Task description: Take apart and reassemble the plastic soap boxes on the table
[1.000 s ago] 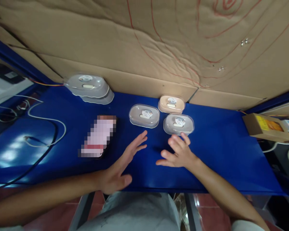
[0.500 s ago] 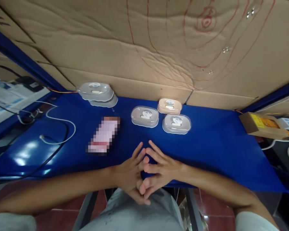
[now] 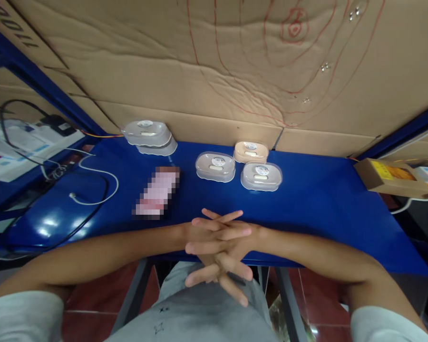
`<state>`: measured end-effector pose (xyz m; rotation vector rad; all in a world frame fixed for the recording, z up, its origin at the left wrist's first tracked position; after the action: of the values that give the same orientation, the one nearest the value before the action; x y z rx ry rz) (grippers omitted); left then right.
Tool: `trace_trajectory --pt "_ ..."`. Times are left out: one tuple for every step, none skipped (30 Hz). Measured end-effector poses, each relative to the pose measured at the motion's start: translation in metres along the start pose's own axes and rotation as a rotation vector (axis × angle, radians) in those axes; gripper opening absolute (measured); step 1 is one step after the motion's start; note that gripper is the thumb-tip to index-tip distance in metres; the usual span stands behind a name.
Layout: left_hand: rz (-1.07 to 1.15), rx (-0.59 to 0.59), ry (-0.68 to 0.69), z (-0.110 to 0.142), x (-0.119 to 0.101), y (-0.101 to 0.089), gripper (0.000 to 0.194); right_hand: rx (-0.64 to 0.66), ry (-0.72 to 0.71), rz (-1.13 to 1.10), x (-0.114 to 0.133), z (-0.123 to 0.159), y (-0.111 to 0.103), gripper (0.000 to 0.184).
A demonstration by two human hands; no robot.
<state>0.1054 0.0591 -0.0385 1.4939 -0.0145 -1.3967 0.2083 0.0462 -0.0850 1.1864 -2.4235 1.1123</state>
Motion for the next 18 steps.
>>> trace_trajectory --pt "0.201 0.029 0.077 0.005 0.006 0.005 0.051 -0.198 0.096 -0.006 0.011 -0.01 0.013 0.077" --pt "0.369 0.079 0.185 0.009 0.01 0.01 0.051 -0.422 0.182 0.027 0.022 -0.023 0.025 0.078" --pt "0.481 0.129 0.318 0.012 0.01 0.015 0.052 -0.705 0.264 0.125 0.033 -0.038 0.036 0.077" --pt "0.531 0.15 0.451 0.016 0.008 0.018 0.051 -1.054 0.358 0.302 0.044 -0.053 0.043 0.075" --pt "0.509 0.124 0.559 0.018 0.005 0.019 0.05 -1.416 0.462 0.554 0.056 -0.067 0.049 0.073" --pt "0.418 0.04 0.627 0.021 0.001 0.019 0.049 -1.683 0.547 0.859 0.067 -0.082 0.055 0.067" --pt "0.276 -0.085 0.647 0.023 -0.004 0.018 0.05 -1.817 0.589 1.152 0.077 -0.098 0.057 0.057" --pt "0.12 -0.214 0.634 0.025 -0.008 0.017 0.052 -1.838 0.653 1.283 0.083 -0.111 0.055 0.048" --pt "-0.001 -0.312 0.61 0.028 -0.011 0.015 0.054 -1.835 0.702 1.374 0.089 -0.121 0.05 0.04" --pt "-0.082 -0.376 0.588 0.031 -0.014 0.014 0.055 -1.821 0.735 1.409 0.094 -0.128 0.043 0.035" --pt "-0.132 -0.409 0.571 0.034 -0.016 0.013 0.055 -1.82 0.765 1.4 0.099 -0.132 0.036 0.033" --pt "-0.165 -0.417 0.555 0.035 -0.018 0.014 0.053 -1.845 0.787 1.378 0.104 -0.133 0.029 0.032" --pt "-0.203 -0.417 0.536 0.036 -0.02 0.014 0.049 -1.868 0.803 1.34 0.108 -0.134 0.023 0.031" --pt "-0.262 -0.419 0.514 0.036 -0.023 0.015 0.044 -1.861 0.811 1.28 0.111 -0.134 0.019 0.03" --pt "-0.332 -0.42 0.494 0.034 -0.028 0.017 0.039 -1.808 0.823 1.191 0.112 -0.134 0.015 0.028" --pt "-0.407 -0.415 0.484 0.032 -0.035 0.018 0.035 -1.721 0.835 1.091 0.111 -0.136 0.012 0.025" --pt "-0.478 -0.404 0.493 0.028 -0.044 0.019 0.033 -1.61 0.847 0.992 0.108 -0.138 0.011 0.021" --pt "-0.542 -0.387 0.523 0.024 -0.054 0.02 0.034 -1.507 0.856 0.914 0.104 -0.141 0.01 0.016"
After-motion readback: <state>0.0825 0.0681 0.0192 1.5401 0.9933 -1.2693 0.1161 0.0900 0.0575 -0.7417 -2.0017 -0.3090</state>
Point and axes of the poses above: each hand's wrist, its own z-axis away from the middle knuckle, its own y-axis out of the palm, x = y × z, the point moved 2 cm from there along -z, towards the middle knuckle, and after that the axes turned 4 degrees about -x, right-handed, at the moved point
